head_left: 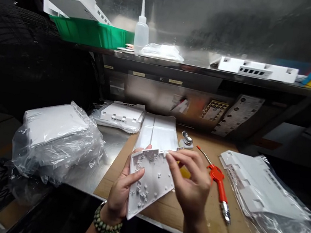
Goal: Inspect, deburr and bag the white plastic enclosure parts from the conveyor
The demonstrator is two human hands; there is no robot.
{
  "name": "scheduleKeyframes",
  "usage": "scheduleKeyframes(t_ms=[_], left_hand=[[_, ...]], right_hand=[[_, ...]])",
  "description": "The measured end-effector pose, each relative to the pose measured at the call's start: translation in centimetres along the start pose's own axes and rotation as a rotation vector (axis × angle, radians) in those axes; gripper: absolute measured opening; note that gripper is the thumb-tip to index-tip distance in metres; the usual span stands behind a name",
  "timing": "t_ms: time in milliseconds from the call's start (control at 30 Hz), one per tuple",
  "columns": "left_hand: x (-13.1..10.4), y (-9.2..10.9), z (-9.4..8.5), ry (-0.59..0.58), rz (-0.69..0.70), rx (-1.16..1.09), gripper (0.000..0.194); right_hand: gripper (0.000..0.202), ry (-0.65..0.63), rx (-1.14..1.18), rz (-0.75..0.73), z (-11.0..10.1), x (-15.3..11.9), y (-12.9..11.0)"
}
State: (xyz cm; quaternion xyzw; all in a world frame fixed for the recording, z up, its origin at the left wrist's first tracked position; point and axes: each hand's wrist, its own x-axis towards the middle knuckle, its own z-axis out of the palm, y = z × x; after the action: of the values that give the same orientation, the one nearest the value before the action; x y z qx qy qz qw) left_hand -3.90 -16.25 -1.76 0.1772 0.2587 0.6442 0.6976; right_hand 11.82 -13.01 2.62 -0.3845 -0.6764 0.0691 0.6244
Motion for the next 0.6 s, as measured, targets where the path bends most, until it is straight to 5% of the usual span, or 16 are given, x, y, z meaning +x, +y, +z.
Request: scheduleKeyframes(t_ms=[133,433,600], left_hand=[[0.0,-1.0,1.1,-0.036,0.024,0.029,0.054],[-0.2,-1.7,1.5,-0.031,0.030,0.017,0.054],[0.0,0.4,0.0,-0.021,0.007,0.019,0.069]], right_hand=[[0.016,-0.019,0.093,-0.026,1.6,0.2,-1.8],[0.016,-0.009,0.053,-0.057,2.0,-0.1,-1.9],[0.014,0.021,-0.191,0.093,-0.3,-0.4,4.5]])
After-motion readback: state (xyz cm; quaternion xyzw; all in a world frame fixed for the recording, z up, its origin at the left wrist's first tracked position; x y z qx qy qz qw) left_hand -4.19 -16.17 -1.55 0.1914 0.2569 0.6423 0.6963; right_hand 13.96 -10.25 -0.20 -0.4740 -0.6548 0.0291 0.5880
